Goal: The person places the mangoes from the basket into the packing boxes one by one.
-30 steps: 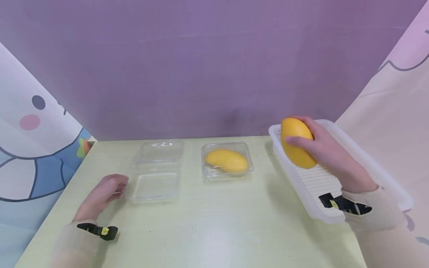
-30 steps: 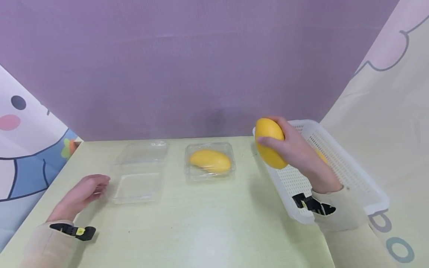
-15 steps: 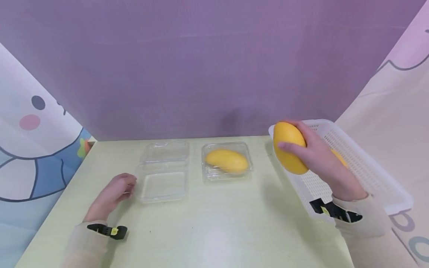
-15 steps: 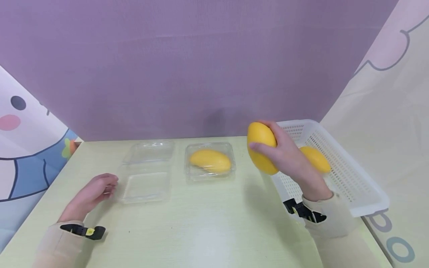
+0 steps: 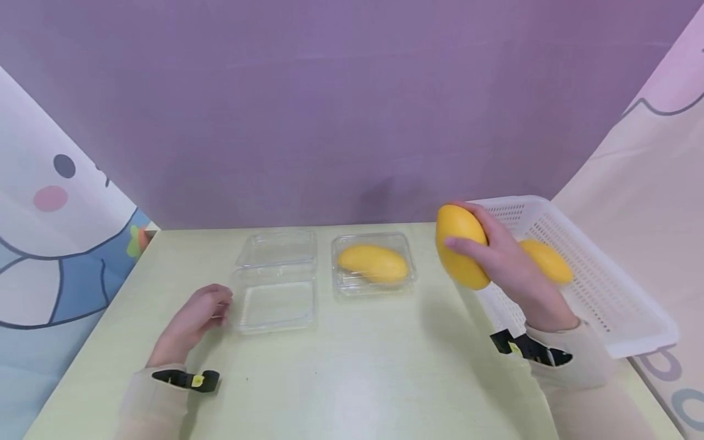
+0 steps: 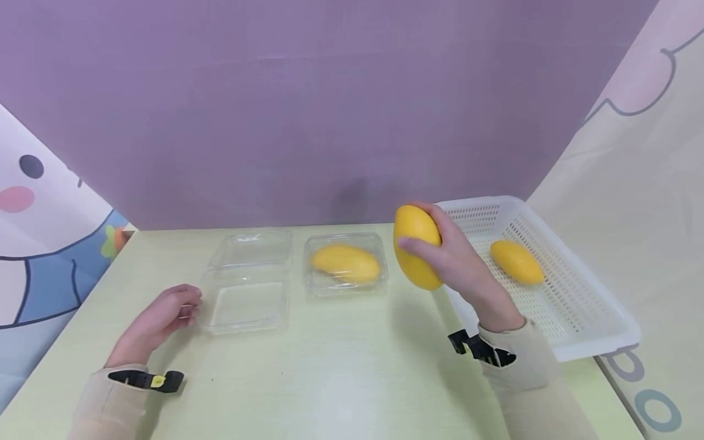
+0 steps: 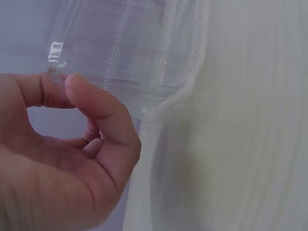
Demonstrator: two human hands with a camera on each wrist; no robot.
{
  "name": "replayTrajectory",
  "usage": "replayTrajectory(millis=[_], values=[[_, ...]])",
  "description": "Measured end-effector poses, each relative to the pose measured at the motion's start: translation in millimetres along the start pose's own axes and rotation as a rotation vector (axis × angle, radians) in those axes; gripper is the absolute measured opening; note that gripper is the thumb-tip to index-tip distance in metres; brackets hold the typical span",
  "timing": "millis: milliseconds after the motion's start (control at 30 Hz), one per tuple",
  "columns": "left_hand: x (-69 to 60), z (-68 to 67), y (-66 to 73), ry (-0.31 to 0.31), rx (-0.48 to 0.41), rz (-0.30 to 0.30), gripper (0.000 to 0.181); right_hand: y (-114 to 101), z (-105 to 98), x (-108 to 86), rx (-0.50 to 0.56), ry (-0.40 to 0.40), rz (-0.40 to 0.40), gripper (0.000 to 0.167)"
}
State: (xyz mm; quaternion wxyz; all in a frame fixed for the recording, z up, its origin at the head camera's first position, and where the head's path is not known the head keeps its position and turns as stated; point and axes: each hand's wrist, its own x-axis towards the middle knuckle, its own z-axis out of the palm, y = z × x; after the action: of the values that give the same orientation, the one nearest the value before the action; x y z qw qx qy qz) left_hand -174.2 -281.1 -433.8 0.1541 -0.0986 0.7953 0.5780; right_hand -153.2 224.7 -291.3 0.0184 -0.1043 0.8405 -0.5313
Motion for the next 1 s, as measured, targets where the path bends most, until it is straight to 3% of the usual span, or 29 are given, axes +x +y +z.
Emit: replayTrajectory(millis=[400,1000], values=[[2.4,15.0,3.9,-0.011,-0.068,-0.011,0.026,4.4,12.7,0.5,0.035,-0.004,-0.001,0.059],[0.2,20.2,4.2,-0.03,-0.056,0.008,0.018,-3.9,49.7,15.4,0.167,-0.066,-0.029,0.059]])
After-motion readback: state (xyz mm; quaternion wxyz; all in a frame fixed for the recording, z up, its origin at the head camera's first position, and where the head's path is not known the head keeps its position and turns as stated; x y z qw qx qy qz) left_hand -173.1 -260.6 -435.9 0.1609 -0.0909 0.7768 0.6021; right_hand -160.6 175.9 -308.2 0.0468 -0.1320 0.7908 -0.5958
